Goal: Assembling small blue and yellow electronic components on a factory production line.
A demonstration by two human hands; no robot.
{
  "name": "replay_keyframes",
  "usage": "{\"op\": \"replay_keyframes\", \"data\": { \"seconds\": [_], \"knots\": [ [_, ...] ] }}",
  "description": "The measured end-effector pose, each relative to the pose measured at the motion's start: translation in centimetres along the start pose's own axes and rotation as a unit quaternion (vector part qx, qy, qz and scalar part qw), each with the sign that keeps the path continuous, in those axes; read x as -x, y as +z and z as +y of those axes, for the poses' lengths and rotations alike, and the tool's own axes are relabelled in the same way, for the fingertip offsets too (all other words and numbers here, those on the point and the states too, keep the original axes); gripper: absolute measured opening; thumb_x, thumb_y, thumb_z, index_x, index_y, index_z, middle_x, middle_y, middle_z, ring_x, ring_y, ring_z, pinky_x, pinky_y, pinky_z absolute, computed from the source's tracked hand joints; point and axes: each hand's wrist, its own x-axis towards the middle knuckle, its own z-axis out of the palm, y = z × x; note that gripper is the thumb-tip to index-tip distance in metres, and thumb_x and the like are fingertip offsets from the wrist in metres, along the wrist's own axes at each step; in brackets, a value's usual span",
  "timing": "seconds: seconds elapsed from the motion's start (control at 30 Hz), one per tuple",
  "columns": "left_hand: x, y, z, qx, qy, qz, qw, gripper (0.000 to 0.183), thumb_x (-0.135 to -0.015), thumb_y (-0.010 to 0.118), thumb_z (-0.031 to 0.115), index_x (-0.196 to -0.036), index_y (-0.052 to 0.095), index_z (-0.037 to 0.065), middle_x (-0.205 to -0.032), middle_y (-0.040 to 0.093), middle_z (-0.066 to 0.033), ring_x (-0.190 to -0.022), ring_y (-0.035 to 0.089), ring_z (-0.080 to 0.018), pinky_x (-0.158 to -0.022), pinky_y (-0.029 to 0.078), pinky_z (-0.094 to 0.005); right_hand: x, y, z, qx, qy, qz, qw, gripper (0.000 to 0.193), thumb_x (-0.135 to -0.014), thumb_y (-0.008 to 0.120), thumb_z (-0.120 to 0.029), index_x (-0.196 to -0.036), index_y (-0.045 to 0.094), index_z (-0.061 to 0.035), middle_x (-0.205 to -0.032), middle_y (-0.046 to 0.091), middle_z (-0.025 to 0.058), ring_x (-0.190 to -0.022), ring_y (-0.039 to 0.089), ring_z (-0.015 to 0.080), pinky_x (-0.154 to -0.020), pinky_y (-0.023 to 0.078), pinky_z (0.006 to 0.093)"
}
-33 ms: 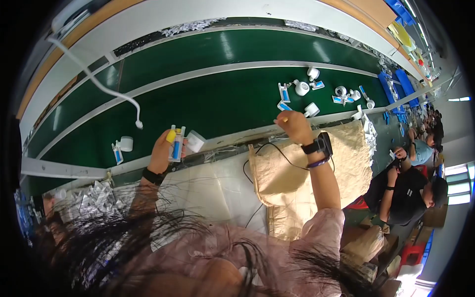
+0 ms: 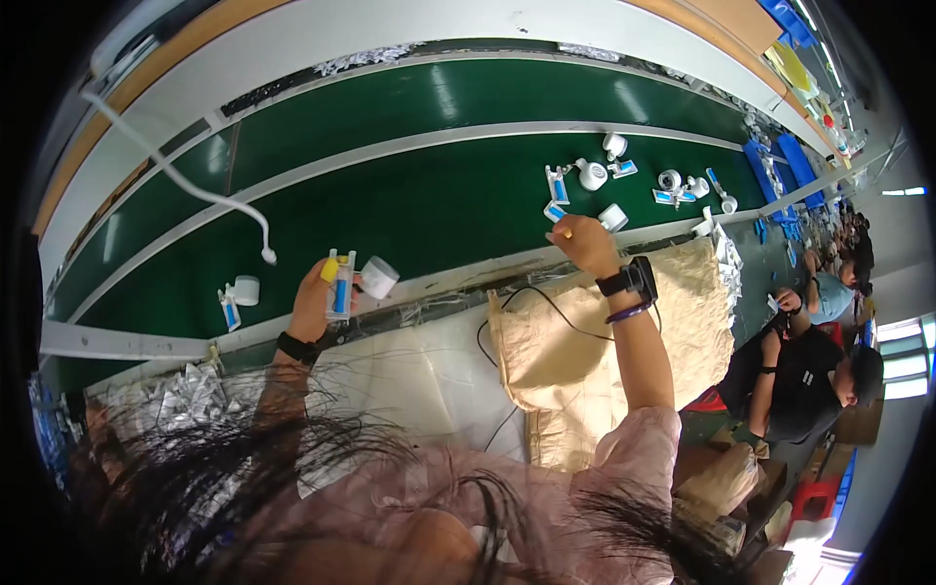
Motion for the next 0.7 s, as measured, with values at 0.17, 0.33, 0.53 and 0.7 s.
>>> {"op": "replay_keyframes", "data": {
  "seconds": [0.17,0.33,0.53,0.7],
  "knots": [
    [-5.3,-6.7,-4.5,-0.015,-0.002,0.114,0.993,0.041,-0.095,0.049,0.039,-0.118,0.053,0.005,-0.099,0.064,-0.0118,-0.068,0.063,-0.0162,-0.057,0.054,-0.0299,-3.4,3.3,10.6,0.116,0.073,-0.009,0.99,0.033,-0.077,0.071,-0.031,-0.097,0.064,-0.0054,-0.094,0.065,0.0176,-0.091,0.062,0.0349,-0.076,0.051,0.0419],
    [-6.9,-25.2,-12.5,-0.286,0.187,0.404,0.848,0.028,-0.09,0.056,0.007,-0.117,0.054,0.0,-0.104,0.059,-0.0125,-0.091,0.06,-0.0197,-0.074,0.048,-0.0267,-7.3,8.7,10.1,0.245,0.155,-0.114,0.95,0.054,-0.076,0.072,-0.039,-0.116,0.054,-0.0076,-0.105,0.062,0.0165,-0.1,0.06,0.036,-0.087,0.049,0.0443],
    [-1.9,-19.9,-10.9,-0.457,0.286,0.351,0.766,0.034,-0.086,0.056,0.002,-0.12,0.053,-0.001,-0.121,0.05,-0.0186,-0.107,0.052,-0.0325,-0.088,0.043,-0.0352,-6.3,8.8,10.0,0.188,0.107,-0.116,0.969,0.04,-0.071,0.074,-0.04,-0.092,0.062,-0.0078,-0.093,0.064,0.0135,-0.094,0.062,0.0321,-0.079,0.05,0.0445],
    [1.9,-8.1,-9.1,-0.372,0.28,0.287,0.837,0.034,-0.087,0.05,-0.002,-0.121,0.052,0.002,-0.128,0.046,-0.0135,-0.113,0.049,-0.0262,-0.086,0.045,-0.031,-6.8,10.3,7.9,-0.058,-0.013,-0.05,0.997,0.043,-0.066,0.078,-0.038,-0.085,0.063,-0.0027,-0.082,0.066,0.0173,-0.081,0.065,0.034,-0.07,0.05,0.0411]
  ]
}}
